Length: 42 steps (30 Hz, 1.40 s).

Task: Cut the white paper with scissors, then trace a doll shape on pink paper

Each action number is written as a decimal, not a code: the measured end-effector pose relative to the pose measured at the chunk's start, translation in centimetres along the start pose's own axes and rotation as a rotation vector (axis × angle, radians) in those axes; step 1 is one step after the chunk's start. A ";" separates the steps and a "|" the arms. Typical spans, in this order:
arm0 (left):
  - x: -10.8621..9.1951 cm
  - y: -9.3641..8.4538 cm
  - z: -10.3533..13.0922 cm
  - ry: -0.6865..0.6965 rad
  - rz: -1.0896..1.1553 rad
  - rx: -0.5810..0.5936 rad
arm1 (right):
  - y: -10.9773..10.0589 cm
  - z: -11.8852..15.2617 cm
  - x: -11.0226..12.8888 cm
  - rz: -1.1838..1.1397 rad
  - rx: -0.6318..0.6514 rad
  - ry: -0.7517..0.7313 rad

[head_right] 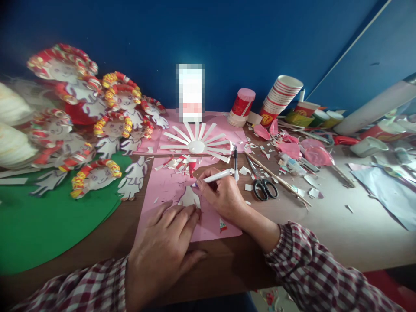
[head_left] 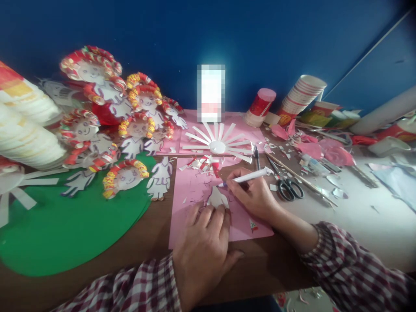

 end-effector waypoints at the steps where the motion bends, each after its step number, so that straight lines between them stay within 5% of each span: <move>1: 0.0 0.0 0.0 -0.002 -0.001 0.007 | 0.0 0.0 0.0 0.002 -0.001 -0.001; 42: 0.1 0.0 0.0 -0.018 -0.007 0.028 | 0.0 0.1 -0.1 -0.024 0.003 0.036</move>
Point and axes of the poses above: each hand's wrist, its own z-axis away from the middle knuckle, its own y-axis out of the palm, x = y × z, the point moved 8 cm from there along -z, towards the middle knuckle, and after that the axes turned 13 degrees about -y, right-handed, at the moved point
